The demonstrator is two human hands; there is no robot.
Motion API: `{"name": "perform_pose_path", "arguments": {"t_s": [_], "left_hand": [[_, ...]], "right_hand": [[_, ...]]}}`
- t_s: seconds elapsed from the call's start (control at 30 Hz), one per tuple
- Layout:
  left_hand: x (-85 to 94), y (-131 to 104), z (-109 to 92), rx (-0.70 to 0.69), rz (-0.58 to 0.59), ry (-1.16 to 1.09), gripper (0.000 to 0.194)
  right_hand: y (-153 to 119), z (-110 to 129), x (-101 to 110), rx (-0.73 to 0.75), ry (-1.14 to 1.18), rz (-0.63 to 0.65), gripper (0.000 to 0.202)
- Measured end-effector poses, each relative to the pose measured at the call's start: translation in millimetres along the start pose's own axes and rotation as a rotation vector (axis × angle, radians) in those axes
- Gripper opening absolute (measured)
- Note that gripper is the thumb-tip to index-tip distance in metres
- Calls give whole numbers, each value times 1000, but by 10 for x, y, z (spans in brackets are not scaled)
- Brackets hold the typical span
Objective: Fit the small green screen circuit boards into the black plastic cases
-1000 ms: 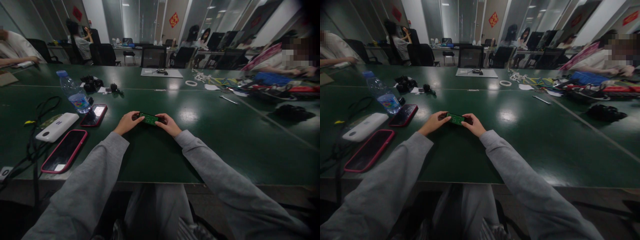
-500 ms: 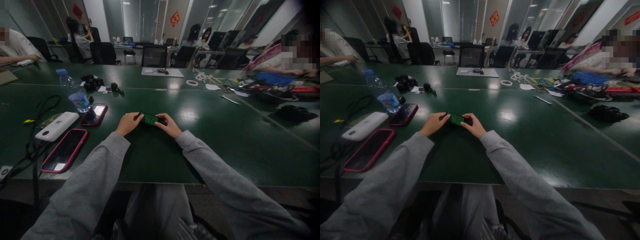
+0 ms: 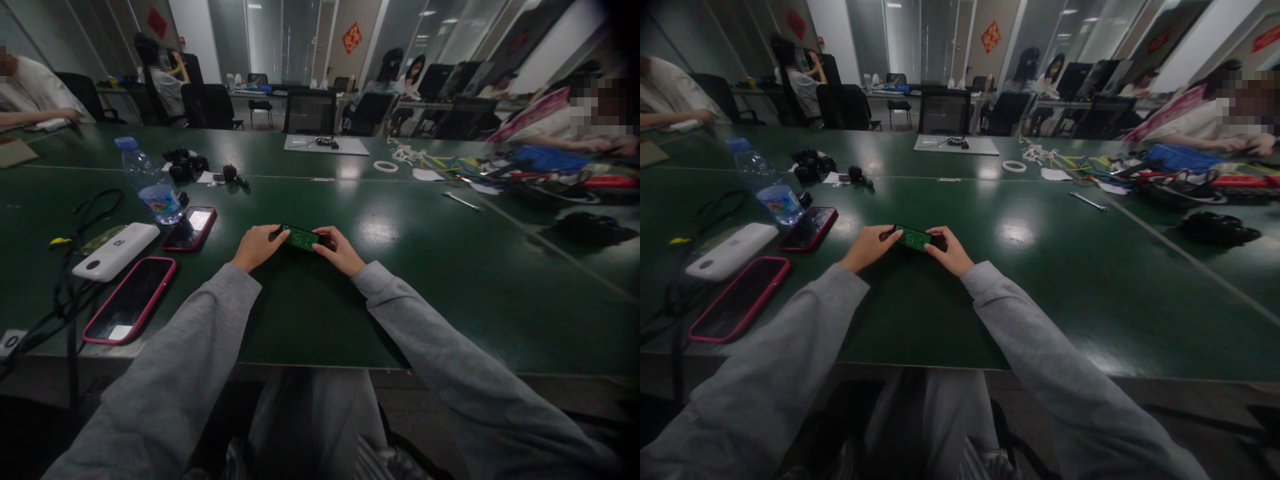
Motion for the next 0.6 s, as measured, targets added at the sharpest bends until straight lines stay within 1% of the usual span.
{"name": "perform_pose_path", "arguments": {"t_s": [0.17,0.33,0.6], "left_hand": [[-11,5,-3,-20,-7,71,47],[-22,9,-8,-7,-16,147,45],[-16,-8,3,6,-3,155,53]], "right_hand": [[2,-11,3,-8,10,3,40],[3,-7,-1,-12,-10,-2,41],[15,-4,8,19,-4,10,38]]}}
Point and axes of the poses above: each hand's wrist, its own y-axis towards the middle knuckle, its own x-axis out of the back of the hand, z = x × y, the point moved 1 cm from there along y, towards the middle knuckle, and after that the axes turned 14 degrees about y, right-handed, at the moved point
